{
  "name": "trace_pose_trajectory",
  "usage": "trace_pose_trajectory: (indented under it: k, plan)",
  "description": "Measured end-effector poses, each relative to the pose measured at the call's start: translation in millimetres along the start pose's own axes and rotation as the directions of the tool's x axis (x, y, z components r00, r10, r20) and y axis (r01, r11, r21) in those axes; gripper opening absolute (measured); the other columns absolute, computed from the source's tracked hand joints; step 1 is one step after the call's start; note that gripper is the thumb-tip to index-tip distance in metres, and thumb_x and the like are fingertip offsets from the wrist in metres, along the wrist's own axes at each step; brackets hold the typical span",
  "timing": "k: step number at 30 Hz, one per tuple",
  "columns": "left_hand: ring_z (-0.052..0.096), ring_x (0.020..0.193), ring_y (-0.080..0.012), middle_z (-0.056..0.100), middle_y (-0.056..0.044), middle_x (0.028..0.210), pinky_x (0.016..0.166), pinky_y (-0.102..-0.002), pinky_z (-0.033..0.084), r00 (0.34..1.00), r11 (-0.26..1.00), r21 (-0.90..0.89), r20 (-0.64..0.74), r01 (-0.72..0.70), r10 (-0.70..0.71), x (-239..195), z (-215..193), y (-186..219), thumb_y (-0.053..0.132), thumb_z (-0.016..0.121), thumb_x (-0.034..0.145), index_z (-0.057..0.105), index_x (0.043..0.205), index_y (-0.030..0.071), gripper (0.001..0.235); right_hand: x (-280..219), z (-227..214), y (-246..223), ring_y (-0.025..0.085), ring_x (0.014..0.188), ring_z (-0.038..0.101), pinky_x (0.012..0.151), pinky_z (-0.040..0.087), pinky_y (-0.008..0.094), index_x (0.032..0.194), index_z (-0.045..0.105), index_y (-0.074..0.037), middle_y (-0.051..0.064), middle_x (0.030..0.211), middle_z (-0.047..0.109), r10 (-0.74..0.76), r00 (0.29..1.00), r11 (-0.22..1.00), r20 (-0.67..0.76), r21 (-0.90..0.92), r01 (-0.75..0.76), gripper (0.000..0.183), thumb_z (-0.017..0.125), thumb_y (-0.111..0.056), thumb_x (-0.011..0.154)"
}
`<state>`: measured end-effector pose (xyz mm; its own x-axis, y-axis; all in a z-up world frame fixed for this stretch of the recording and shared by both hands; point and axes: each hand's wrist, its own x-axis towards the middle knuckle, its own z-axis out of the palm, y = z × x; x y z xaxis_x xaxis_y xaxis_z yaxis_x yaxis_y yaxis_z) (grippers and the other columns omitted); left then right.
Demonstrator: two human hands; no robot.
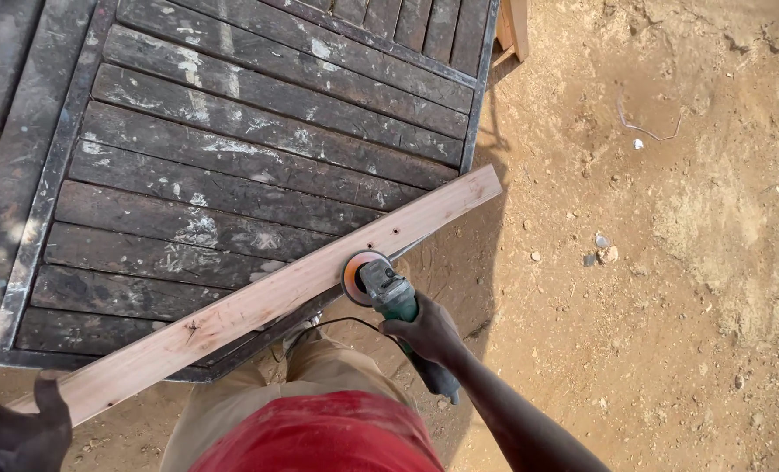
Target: Sanding a wooden plank using an electric angle grinder
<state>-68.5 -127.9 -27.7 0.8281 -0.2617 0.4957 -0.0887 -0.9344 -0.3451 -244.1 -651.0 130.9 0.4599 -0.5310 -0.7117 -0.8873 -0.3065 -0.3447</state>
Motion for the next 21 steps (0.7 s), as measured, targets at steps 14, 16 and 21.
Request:
trace_pose_trajectory:
  k: [14,16,21]
  plan:
    - [0.030,0.158,-0.0226,0.026,0.009,0.173,0.115,-0.066,0.034,0.713,0.611,-0.694,0.200,-0.381,0.672,60.5,-95.6,149.8,0.044,0.050,0.093,0.034,0.160,0.026,0.071,99.6,-105.9,85.1,0.021,0.056,0.062,0.052,0.049,0.032,0.091,0.067,-0.008,0.009,0.070,0.064,0.373,0.915,0.557,-0.152,0.826,-0.090,0.023,0.078,-0.018,0.074]
    - [0.028,0.159,-0.0217,0.024,0.010,0.173,0.114,-0.067,0.033,0.700,0.614,-0.699,0.228,-0.366,0.676,61.5,-94.3,150.5,0.043,0.053,0.091,0.035,0.159,0.026,0.072,89.9,-90.2,81.4,0.022,0.056,0.062,0.051,0.047,0.032,0.091,0.066,-0.007,0.010,0.071,0.064,0.345,0.926,0.595,-0.151,0.798,-0.092,0.023,0.077,-0.017,0.074]
    - [0.028,0.159,-0.0261,0.023,0.011,0.173,0.114,-0.068,0.033,0.674,0.608,-0.709,0.256,-0.356,0.693,62.1,-92.9,148.9,0.040,0.055,0.089,0.036,0.158,0.024,0.073,65.2,-46.2,65.6,0.018,0.055,0.056,0.052,0.046,0.032,0.087,0.062,-0.010,0.006,0.070,0.063,0.161,0.983,0.741,-0.093,0.669,-0.059,0.030,0.084,-0.012,0.068]
